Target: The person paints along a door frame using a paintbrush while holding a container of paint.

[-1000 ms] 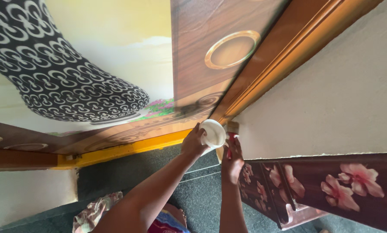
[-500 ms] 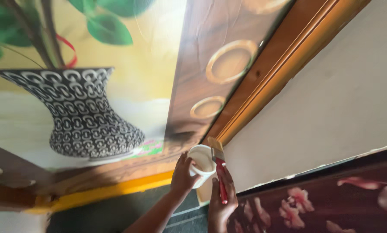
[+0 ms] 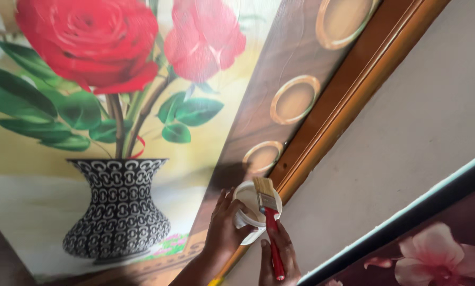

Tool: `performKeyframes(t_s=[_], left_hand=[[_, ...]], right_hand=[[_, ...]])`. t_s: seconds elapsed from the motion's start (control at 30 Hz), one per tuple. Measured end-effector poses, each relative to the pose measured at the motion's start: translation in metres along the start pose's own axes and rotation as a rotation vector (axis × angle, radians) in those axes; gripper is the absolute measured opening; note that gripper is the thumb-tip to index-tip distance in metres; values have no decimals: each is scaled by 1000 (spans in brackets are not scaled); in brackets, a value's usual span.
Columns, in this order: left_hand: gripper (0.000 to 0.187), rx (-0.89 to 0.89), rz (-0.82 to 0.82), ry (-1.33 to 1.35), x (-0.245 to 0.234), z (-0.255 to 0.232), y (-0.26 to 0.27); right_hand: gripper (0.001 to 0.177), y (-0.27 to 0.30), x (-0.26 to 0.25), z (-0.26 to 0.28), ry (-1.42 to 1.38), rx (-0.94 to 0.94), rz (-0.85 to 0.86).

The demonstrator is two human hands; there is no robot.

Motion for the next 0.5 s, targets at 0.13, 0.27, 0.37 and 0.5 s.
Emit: performKeyframes(t_s=[0.13, 0.27, 0.37, 0.5], left_hand=[[54, 164, -102, 103, -26, -25, -19], [52, 73, -14, 147, -22, -19, -30], [53, -38, 98, 156, -5, -7, -30], [54, 51, 107, 150, 6, -13, -35]], right_hand=[[36, -19, 2, 23, 77, -281, -46], [33, -41, -11, 37, 114, -255, -212], [32, -56, -14, 38, 131, -177, -272], [32, -71, -12, 36, 84, -194, -311]])
Point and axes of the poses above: each hand's wrist, its own y-axis away from the middle knuckle, its own x-axis out of the palm, z = x × y, the point moved 9 cm from there along -y, towards the middle knuckle, and after that the axes turned 4 degrees about -z, right-handed, at the moved point
